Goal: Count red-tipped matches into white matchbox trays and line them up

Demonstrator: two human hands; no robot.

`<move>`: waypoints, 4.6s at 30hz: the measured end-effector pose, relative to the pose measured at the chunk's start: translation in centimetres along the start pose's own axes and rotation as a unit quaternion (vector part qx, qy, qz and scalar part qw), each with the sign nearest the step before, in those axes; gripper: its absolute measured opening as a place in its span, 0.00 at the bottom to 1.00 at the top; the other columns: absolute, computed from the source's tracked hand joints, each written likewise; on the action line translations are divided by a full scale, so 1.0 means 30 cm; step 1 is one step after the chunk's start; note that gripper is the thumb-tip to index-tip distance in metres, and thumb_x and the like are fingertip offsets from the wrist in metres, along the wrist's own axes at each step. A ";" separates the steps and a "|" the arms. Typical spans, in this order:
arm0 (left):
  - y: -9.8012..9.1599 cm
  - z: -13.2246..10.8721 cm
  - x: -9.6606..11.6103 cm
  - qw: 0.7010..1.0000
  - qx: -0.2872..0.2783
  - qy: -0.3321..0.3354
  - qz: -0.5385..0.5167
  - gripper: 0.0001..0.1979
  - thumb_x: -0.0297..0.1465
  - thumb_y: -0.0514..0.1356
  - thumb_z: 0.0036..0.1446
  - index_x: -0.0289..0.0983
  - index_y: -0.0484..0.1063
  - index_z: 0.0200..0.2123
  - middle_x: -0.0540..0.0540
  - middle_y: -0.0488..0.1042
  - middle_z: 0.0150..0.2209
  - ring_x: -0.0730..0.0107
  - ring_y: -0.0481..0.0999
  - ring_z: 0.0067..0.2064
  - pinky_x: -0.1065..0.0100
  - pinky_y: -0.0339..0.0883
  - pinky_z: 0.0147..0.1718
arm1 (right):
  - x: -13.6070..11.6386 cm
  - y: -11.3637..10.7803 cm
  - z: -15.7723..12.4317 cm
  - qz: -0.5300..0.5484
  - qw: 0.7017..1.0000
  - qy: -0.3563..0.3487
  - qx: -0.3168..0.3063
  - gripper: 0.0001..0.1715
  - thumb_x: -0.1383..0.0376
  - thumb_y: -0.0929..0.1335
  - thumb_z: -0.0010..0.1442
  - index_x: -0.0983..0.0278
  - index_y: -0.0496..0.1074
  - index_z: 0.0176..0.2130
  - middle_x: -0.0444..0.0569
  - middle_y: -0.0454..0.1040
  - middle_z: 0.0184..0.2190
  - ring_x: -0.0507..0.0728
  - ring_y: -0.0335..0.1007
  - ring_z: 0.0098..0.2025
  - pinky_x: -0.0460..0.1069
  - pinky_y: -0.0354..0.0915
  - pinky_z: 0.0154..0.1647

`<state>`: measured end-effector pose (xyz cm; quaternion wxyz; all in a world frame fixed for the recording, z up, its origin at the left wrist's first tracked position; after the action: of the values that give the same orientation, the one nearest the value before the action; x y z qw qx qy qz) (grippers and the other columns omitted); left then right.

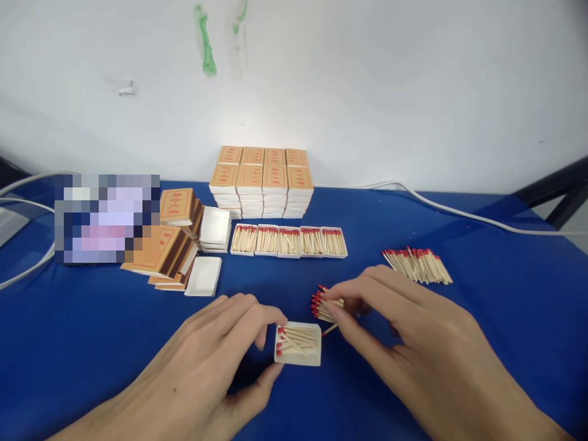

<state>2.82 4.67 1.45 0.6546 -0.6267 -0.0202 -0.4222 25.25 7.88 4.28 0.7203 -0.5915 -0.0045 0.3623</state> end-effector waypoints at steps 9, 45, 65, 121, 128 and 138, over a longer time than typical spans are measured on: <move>-0.010 0.010 0.013 1.000 -0.023 0.015 0.010 0.10 0.29 0.65 0.77 0.47 0.73 0.58 0.54 0.79 0.43 0.69 0.83 0.42 0.66 0.78 0.43 | 0.034 0.004 0.002 0.001 0.993 -0.043 -0.109 0.05 0.66 0.72 0.80 0.55 0.79 0.48 0.48 0.81 0.48 0.58 0.82 0.45 0.52 0.77 0.38; -0.014 -0.001 0.027 0.996 0.005 0.039 0.076 0.13 0.29 0.63 0.76 0.46 0.72 0.60 0.50 0.83 0.46 0.58 0.88 0.46 0.53 0.82 0.55 | 0.003 0.000 -0.003 -0.059 0.992 -0.093 -0.065 0.03 0.66 0.71 0.80 0.57 0.74 0.50 0.51 0.80 0.45 0.65 0.79 0.46 0.61 0.77 0.49; -0.005 0.008 0.023 0.995 0.007 0.046 0.083 0.10 0.31 0.61 0.79 0.45 0.71 0.60 0.52 0.84 0.47 0.60 0.88 0.46 0.52 0.82 0.57 | -0.044 0.007 -0.025 -0.148 0.972 -0.178 -0.049 0.20 0.78 0.65 0.73 0.59 0.81 0.40 0.48 0.84 0.37 0.64 0.76 0.38 0.60 0.74 0.49; 0.006 0.014 0.023 0.998 -0.037 0.054 -0.007 0.07 0.30 0.65 0.80 0.44 0.70 0.53 0.54 0.79 0.44 0.64 0.78 0.42 0.54 0.75 0.56 | -0.107 0.071 -0.015 0.021 0.975 -0.188 -0.117 0.16 0.72 0.67 0.82 0.62 0.80 0.42 0.46 0.81 0.37 0.56 0.78 0.41 0.55 0.78 0.54; 0.002 0.013 0.023 0.997 -0.044 0.056 -0.006 0.07 0.29 0.65 0.80 0.45 0.69 0.54 0.54 0.80 0.45 0.64 0.79 0.42 0.56 0.75 0.51 | -0.042 0.000 0.013 0.000 0.997 -0.076 -0.021 0.11 0.65 0.70 0.83 0.59 0.80 0.44 0.45 0.81 0.37 0.57 0.76 0.38 0.53 0.69 0.37; -0.002 0.012 0.020 0.998 -0.036 0.051 -0.005 0.08 0.29 0.65 0.79 0.45 0.70 0.55 0.53 0.80 0.43 0.63 0.81 0.43 0.56 0.77 0.51 | 0.062 -0.007 0.005 -0.043 0.998 0.038 -0.034 0.15 0.51 0.72 0.81 0.55 0.80 0.42 0.45 0.82 0.37 0.57 0.78 0.32 0.53 0.69 0.31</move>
<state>3.35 4.65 1.92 0.6300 -0.6272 0.0254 -0.4572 26.66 8.99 3.72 0.7145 -0.6281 -0.0145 0.3078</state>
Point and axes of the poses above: each hand's wrist, its own z-axis towards the middle knuckle, its own y-axis out of the palm, x = y × z, the point moved 6 cm from there along z, towards the middle knuckle
